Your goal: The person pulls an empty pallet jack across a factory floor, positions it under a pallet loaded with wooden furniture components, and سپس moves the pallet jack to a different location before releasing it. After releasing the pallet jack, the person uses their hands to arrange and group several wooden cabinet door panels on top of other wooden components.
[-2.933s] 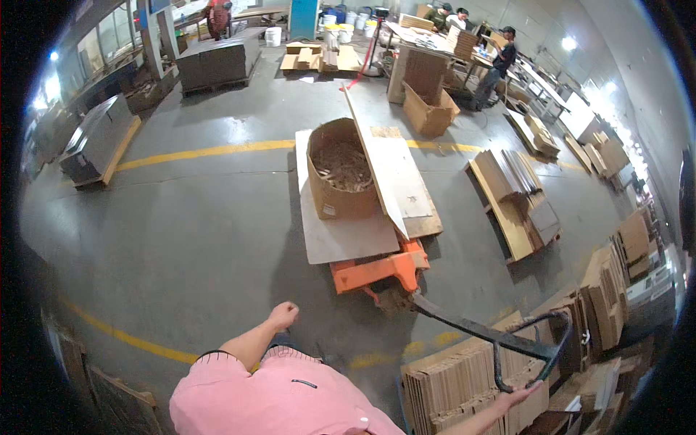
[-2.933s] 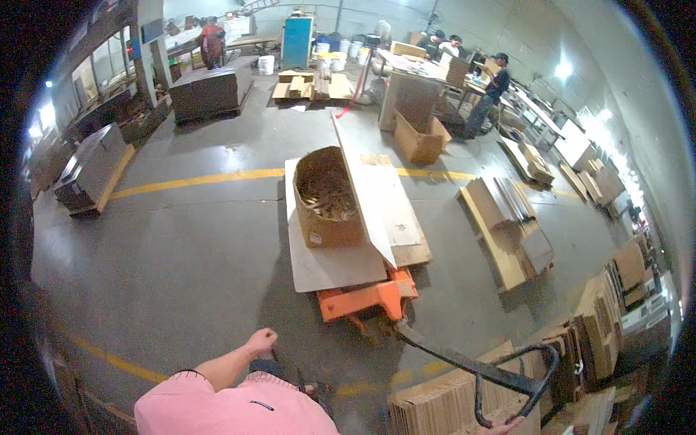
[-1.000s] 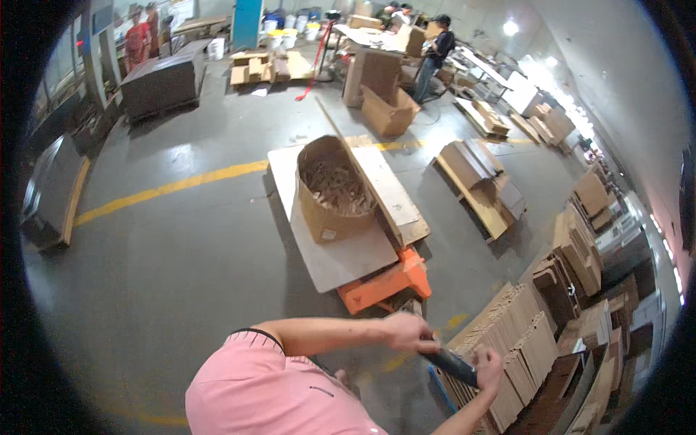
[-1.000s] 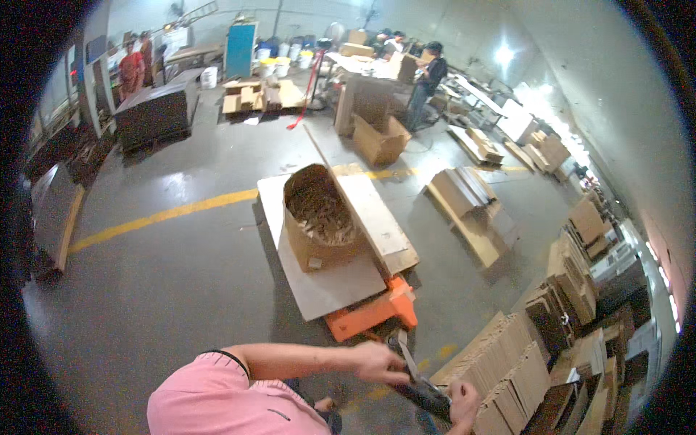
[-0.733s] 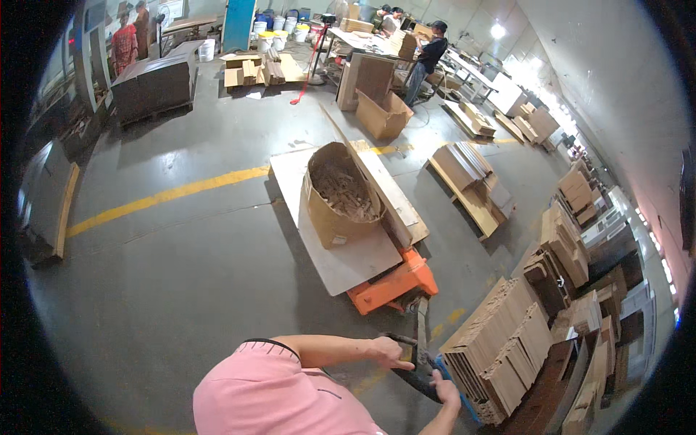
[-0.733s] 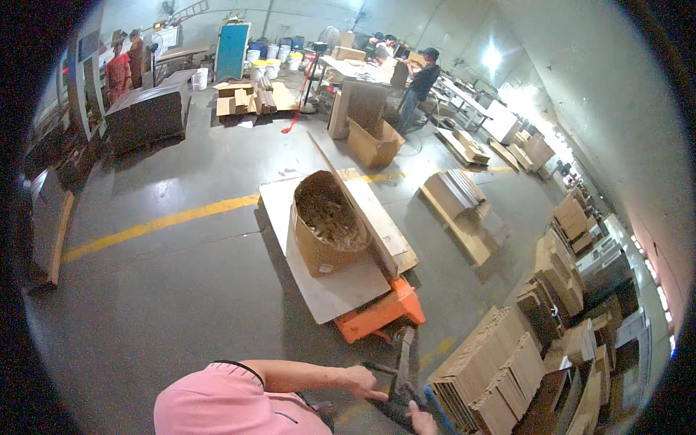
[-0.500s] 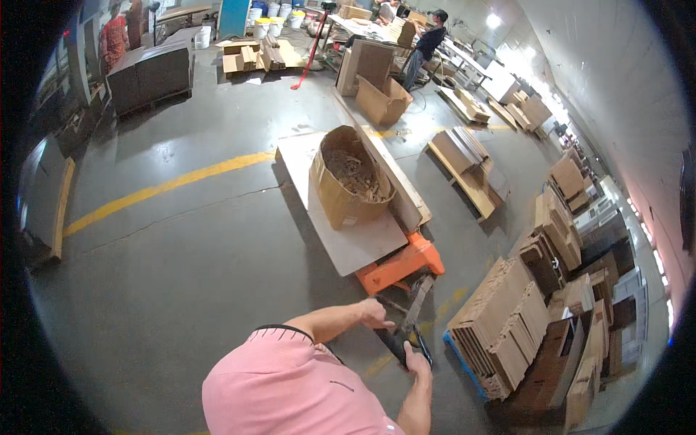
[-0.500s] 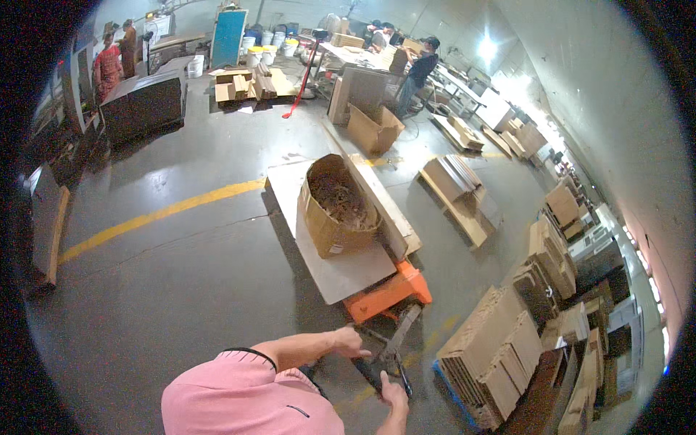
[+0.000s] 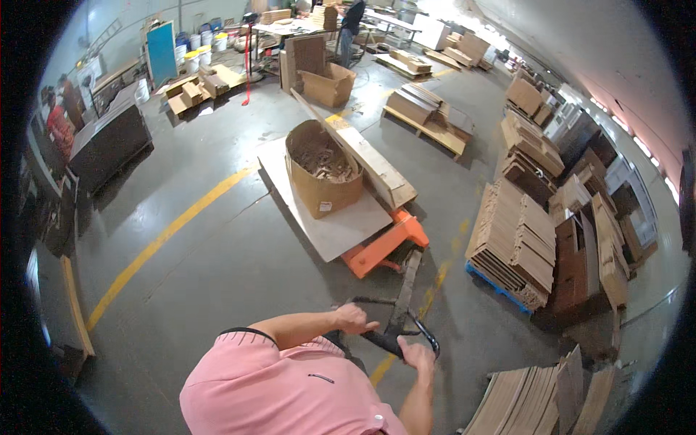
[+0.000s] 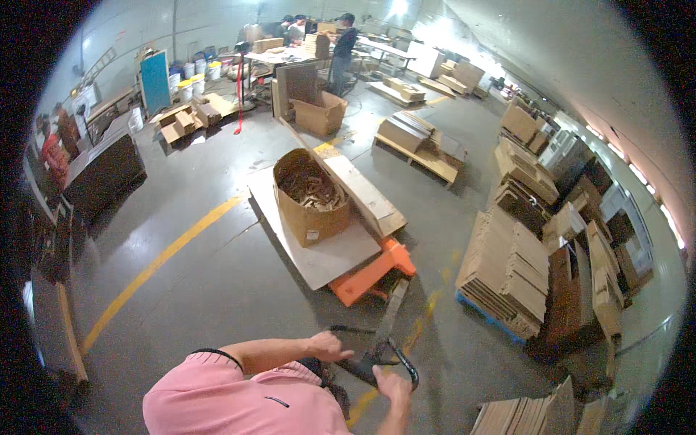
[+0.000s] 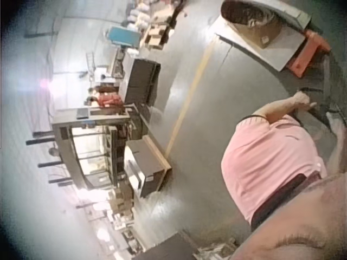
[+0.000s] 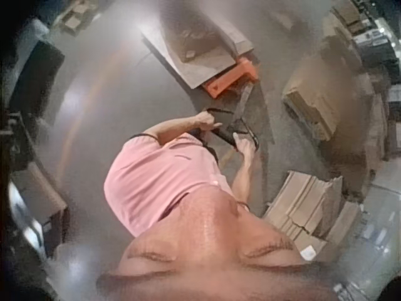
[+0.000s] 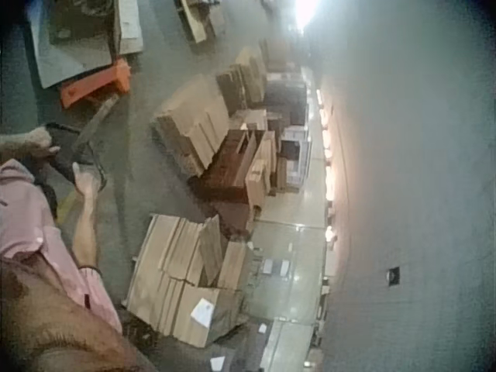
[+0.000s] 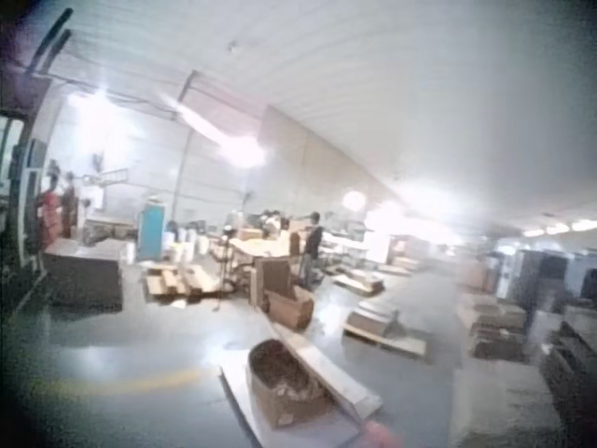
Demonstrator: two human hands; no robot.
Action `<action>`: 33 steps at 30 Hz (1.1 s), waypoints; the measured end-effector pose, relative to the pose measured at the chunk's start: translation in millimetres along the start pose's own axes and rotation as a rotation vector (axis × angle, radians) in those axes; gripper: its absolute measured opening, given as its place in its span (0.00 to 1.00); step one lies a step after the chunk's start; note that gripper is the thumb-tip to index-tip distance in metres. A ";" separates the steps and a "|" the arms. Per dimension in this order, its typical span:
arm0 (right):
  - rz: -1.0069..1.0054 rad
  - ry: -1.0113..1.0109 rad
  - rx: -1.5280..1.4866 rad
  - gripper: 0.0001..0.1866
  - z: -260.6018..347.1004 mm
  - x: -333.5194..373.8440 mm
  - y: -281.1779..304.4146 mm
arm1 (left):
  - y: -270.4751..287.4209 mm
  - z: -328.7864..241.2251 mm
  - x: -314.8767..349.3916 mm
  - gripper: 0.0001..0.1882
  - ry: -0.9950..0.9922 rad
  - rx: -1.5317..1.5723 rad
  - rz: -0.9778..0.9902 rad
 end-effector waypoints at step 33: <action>-0.701 -0.379 -0.801 0.22 432.5 616.8 -360.4 | -131.9 142.5 672.6 0.40 -0.313 -0.221 0.643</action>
Point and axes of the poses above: each hand's wrist, its own x-axis away from the middle knuckle, its own y-axis out of the back of the hand, z = x × y, the point moved 2 cm from there along -x, towards the middle knuckle, and after that the axes turned 1 degree about -x, right-handed, at the moved point
